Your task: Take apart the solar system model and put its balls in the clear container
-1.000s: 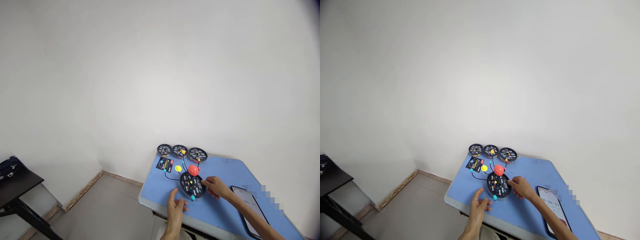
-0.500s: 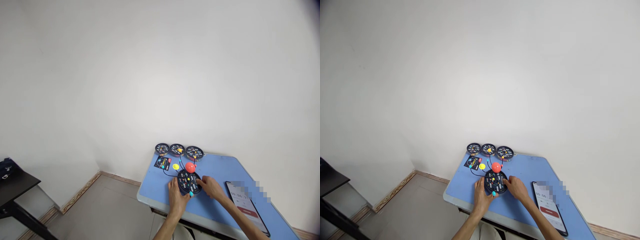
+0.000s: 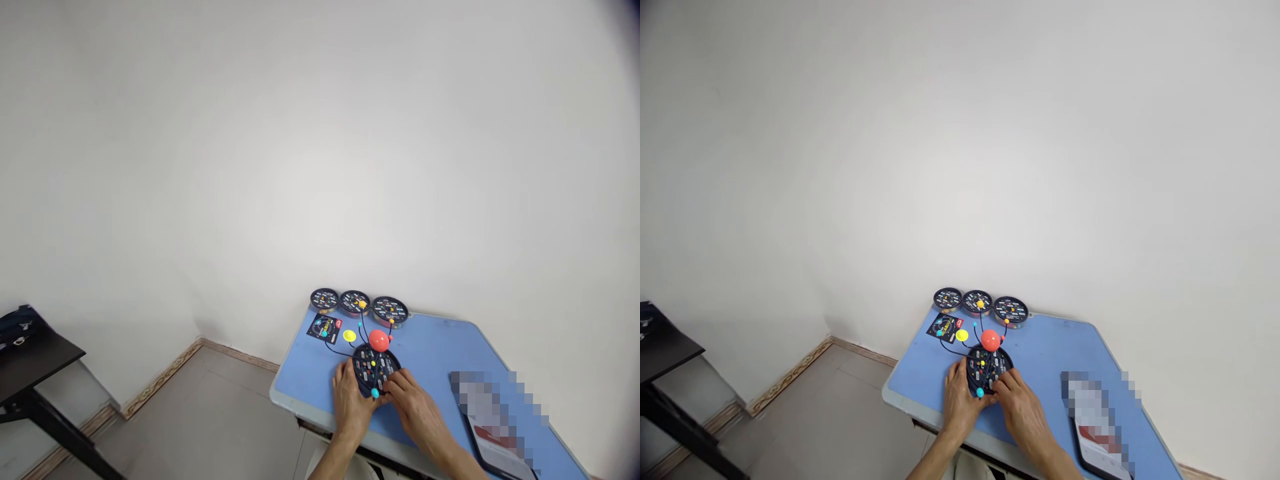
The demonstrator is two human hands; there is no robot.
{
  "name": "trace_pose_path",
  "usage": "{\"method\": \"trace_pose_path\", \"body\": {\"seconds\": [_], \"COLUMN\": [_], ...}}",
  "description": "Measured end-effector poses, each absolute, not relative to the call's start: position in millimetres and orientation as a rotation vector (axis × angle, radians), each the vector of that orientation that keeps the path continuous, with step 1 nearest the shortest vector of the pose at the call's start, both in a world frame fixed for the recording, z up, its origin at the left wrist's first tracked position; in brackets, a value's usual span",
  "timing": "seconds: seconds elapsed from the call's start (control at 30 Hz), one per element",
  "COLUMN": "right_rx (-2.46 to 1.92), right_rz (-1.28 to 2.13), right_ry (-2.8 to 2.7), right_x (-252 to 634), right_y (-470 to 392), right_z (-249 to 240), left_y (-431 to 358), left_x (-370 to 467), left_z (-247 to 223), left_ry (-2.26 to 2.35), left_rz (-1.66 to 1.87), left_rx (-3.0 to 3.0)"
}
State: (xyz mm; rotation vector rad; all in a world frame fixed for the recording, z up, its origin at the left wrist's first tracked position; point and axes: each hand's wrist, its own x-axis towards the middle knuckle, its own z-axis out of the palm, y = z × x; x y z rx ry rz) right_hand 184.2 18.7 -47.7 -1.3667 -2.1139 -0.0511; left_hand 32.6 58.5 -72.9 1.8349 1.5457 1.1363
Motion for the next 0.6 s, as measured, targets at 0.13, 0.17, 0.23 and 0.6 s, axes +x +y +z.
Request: {"method": "trace_pose_path", "body": {"seconds": [0.13,0.17,0.23,0.6], "right_rx": [-1.353,-1.343,-1.322,-1.197], "right_rz": [0.012,0.023,0.035,0.076], "right_ry": [-2.046,-2.027,-1.981,-1.871], "right_x": [185,186,187,188], "right_y": [25,26,27,27], "right_z": [-55,-56,-57,-67], "left_y": [57,57,56,54], "left_x": [33,33,34,32], "left_z": [-72,-71,-68,-68], "left_ry": [1.605,1.632,1.678,1.685], "left_rz": [1.039,1.005,0.949,0.928], "left_rx": [1.879,1.883,1.881,1.943]}}
